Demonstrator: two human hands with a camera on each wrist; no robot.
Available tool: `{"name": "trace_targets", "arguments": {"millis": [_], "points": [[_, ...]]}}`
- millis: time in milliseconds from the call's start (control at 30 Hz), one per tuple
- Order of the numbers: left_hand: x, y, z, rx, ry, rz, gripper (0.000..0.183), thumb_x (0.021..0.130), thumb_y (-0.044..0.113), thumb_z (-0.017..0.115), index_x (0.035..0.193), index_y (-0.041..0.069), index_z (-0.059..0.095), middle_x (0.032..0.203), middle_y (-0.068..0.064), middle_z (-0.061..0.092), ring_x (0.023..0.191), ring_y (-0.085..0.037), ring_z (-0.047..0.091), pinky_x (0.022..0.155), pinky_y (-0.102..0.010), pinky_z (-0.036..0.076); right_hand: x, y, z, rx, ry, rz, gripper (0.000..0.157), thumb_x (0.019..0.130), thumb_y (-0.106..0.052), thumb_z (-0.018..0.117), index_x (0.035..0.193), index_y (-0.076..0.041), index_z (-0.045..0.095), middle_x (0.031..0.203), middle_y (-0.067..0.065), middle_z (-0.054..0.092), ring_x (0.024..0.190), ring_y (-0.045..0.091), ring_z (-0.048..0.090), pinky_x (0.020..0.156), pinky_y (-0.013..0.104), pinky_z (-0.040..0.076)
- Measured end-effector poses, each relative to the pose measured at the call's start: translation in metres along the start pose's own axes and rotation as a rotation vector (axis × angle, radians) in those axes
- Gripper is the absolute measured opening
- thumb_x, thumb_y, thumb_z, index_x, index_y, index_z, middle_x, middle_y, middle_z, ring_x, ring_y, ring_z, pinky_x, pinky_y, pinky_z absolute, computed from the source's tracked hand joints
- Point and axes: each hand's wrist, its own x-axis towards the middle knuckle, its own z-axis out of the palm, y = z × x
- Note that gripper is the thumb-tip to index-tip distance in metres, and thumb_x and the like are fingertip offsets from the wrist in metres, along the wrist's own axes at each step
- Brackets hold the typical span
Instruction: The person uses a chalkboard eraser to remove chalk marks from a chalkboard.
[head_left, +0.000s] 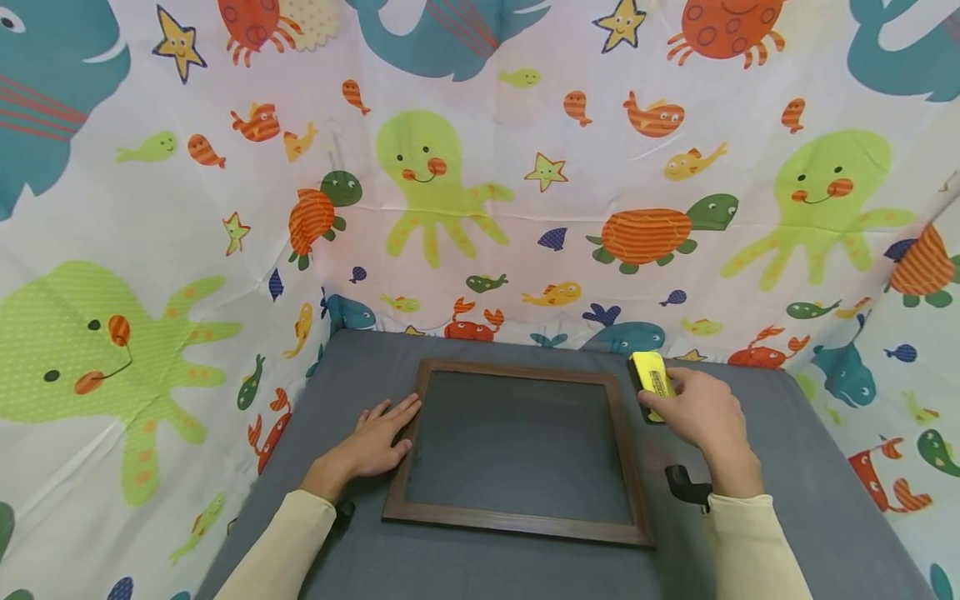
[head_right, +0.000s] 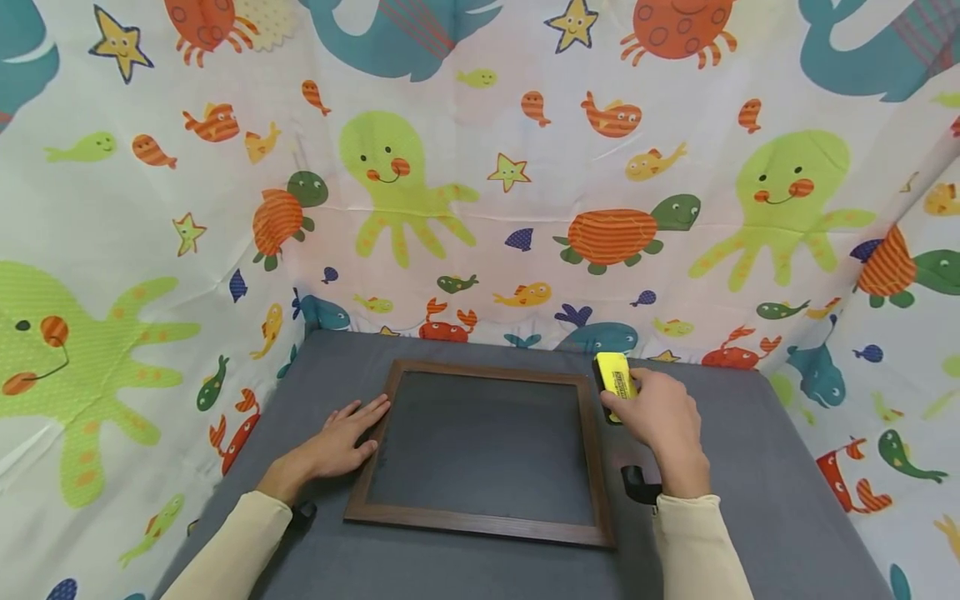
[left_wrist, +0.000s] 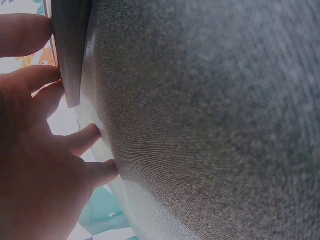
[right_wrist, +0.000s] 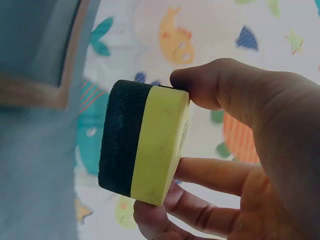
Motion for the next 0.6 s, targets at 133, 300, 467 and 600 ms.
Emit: {"name": "trace_targets", "arguments": {"millis": [133,300,467,600], "points": [[0.0,0.0,0.0,-0.001,-0.01,0.002,0.07,0.1,0.028,0.059,0.161,0.018,0.026,0.169,0.002,0.019,0.151,-0.048,0.017,0.113,-0.076,0.011,-0.007,0.021,0.005,0.009,-0.037,0.056,0.08,0.086,-0.06,0.067,0.137,0.0,0.054,0.108,0.023,0.067,0.077,0.029,0.06,0.053,0.034,0.044],[-0.001,-0.001,-0.002,-0.009,-0.01,-0.002,0.07,0.1,0.028,0.059,0.161,0.019,0.026,0.169,0.004,0.018,0.151,-0.048,0.017,0.113,-0.075,0.011,-0.012,0.04,0.02,0.012,-0.09,0.092,0.085,0.085,-0.059,0.069,0.139,0.005,0.052,0.104,0.024,0.066,0.076,0.029,0.059,0.054,0.036,0.045],[-0.002,0.0,0.0,-0.019,-0.009,0.001,0.069,0.1,0.027,0.059,0.161,0.019,0.026,0.169,0.003,0.018,0.151,-0.048,0.016,0.114,-0.076,0.01,-0.013,0.057,0.039,0.016,-0.134,0.136,0.089,0.085,-0.061,0.068,0.14,0.006,0.051,0.103,0.024,0.065,0.076,0.029,0.057,0.055,0.037,0.044],[-0.002,0.001,0.001,-0.018,-0.001,0.013,0.069,0.1,0.025,0.058,0.161,0.018,0.027,0.169,0.001,0.019,0.151,-0.049,0.017,0.113,-0.076,0.011,-0.014,0.066,0.05,0.022,-0.164,0.167,0.091,0.085,-0.061,0.068,0.14,0.008,0.049,0.103,0.025,0.063,0.077,0.03,0.055,0.057,0.037,0.043]]}}
